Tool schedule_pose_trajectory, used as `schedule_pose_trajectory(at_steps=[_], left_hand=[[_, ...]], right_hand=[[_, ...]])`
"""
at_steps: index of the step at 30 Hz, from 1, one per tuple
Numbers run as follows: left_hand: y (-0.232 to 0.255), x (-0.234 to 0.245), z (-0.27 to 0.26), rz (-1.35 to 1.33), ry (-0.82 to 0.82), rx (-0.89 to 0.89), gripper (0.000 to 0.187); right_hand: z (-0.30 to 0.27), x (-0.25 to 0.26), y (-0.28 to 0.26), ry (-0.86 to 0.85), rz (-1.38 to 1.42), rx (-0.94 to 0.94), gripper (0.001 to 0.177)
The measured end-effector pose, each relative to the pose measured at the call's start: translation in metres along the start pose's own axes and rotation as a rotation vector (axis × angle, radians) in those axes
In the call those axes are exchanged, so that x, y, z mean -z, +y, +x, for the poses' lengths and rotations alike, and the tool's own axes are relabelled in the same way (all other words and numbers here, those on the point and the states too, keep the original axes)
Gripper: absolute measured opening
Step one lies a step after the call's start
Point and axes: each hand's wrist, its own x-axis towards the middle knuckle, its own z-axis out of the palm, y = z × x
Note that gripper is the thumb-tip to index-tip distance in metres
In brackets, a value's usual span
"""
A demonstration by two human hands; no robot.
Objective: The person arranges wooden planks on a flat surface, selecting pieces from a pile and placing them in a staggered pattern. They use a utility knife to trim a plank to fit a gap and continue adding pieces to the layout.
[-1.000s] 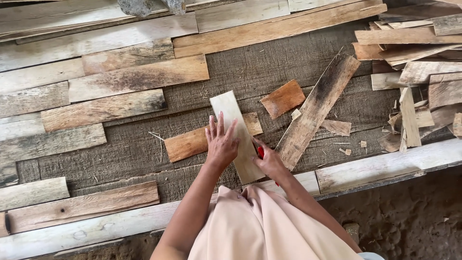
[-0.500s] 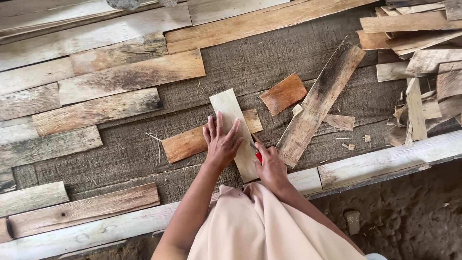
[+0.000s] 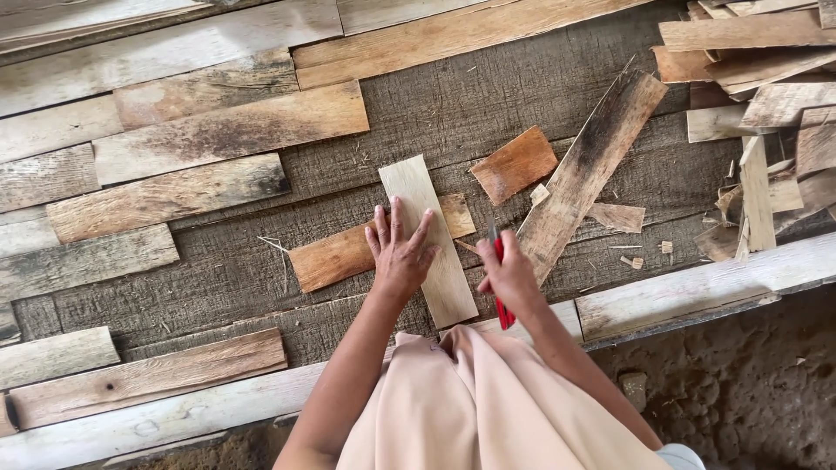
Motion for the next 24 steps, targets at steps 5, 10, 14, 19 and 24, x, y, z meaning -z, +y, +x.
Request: schedule_pose_trajectory(at_steps=[5,10,14,19,24], left_hand=[[0.006,0.004,0.001,0.037,-0.026,0.031,0.07],[0.016,0.013,0.005,0.091,-0.076,0.05,0.07],[0.017,0.012,0.009,0.174,-0.138,0.066,0.073],[0.03,0.031,0.009,0.202,-0.172,0.077,0.078],[0.032,0.034,0.01,0.207,-0.161,0.066,0.087]], right_hand=[[0.016,0.004,-0.019,-0.005,-0.068,0.04,0.031],[0.052,-0.029,-0.019,-0.001,-0.558,0.098,0.026],[0.062,-0.045,-0.039,-0.053,-0.832,0.053,0.025],[0.062,-0.05,-0.059,-0.068,-0.885,0.065,0.026],[0.064,-0.056,-0.062,-0.022,-0.911,0.115,0.02]])
